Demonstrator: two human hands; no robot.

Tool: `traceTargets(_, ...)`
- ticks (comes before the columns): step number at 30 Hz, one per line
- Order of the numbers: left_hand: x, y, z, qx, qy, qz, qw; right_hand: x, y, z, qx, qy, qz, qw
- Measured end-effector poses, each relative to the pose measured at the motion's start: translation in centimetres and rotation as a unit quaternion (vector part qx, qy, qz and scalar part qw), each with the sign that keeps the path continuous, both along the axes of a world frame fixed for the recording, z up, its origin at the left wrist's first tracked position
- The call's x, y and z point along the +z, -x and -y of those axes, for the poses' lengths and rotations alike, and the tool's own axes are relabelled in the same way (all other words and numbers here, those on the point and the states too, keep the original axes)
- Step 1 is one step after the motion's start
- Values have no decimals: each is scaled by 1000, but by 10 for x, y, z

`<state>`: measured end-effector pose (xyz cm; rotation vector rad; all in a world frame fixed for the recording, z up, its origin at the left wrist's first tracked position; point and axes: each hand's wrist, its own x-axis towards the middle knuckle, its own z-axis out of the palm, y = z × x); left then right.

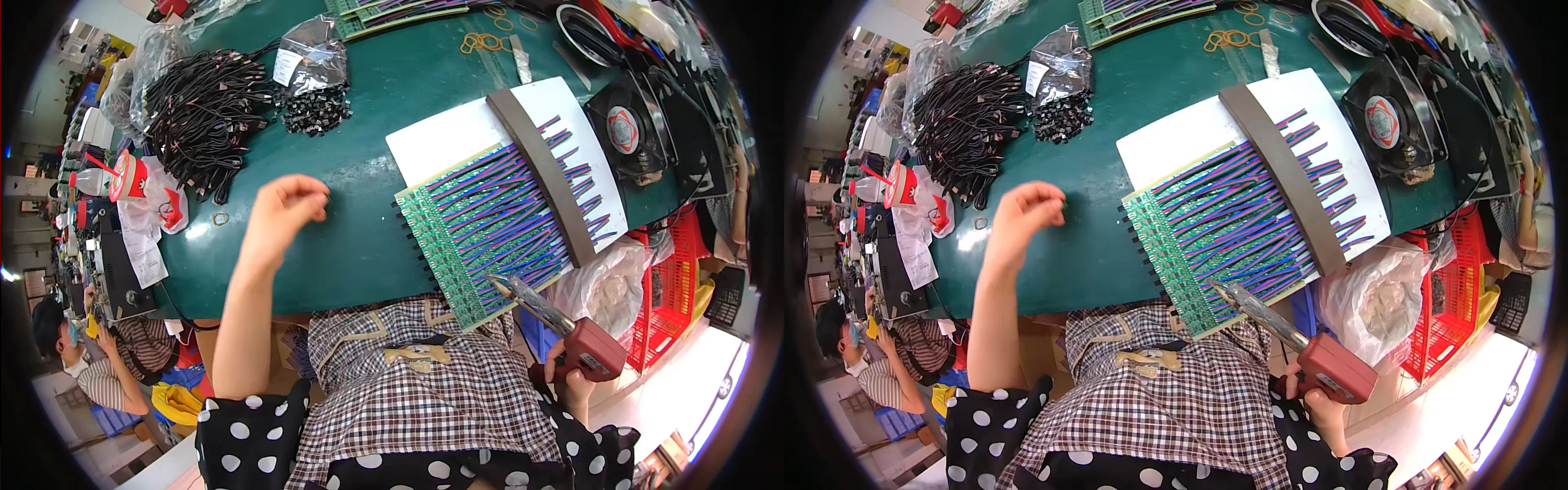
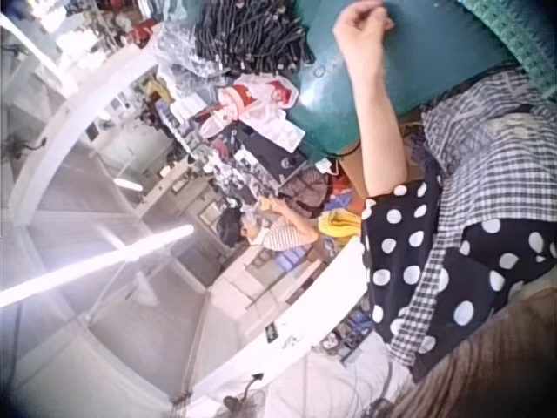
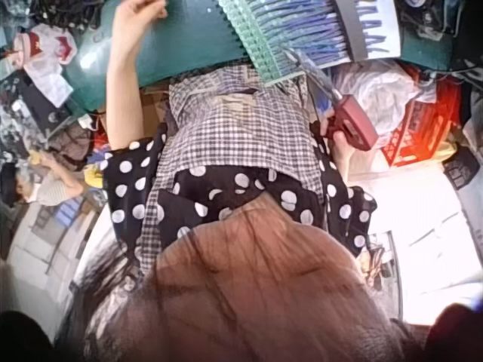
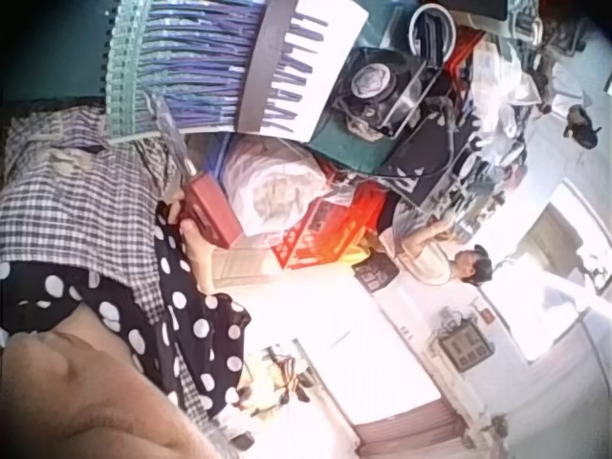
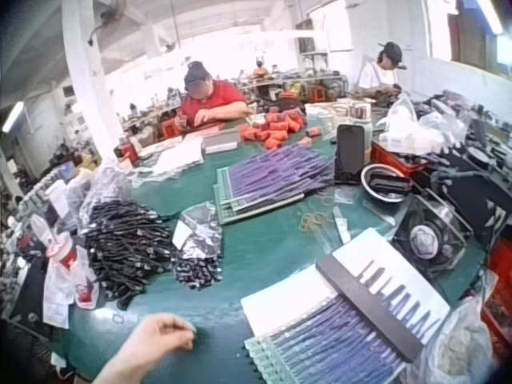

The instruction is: The person attaches electronic components and USB cable wires to a circuit board assembly by hand, soldering them into place using a soldering iron.

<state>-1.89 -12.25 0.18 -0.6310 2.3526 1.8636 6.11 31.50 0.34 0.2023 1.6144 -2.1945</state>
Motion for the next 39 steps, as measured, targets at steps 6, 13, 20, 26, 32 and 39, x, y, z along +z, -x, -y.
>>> traceTargets(6,19,-50,-101,-23,-276,93,956,-5,0,-7,18,30,-17,999)
traceTargets(13,11,-73,-153,15,-275,89,957,-9,-3,-12,51,18,-23,998)
traceTargets(20,6,-71,-161,11,-273,55,960,-11,-8,-15,79,35,-3,996)
traceTargets(26,6,-68,-163,6,-212,62,975,-6,-7,-12,71,50,34,996)
traceTargets(32,5,-69,-164,15,-222,55,973,-7,-4,-16,119,-27,31,992)
traceTargets(39,4,-68,-162,3,-214,61,975,-12,-8,-21,101,-23,38,994)
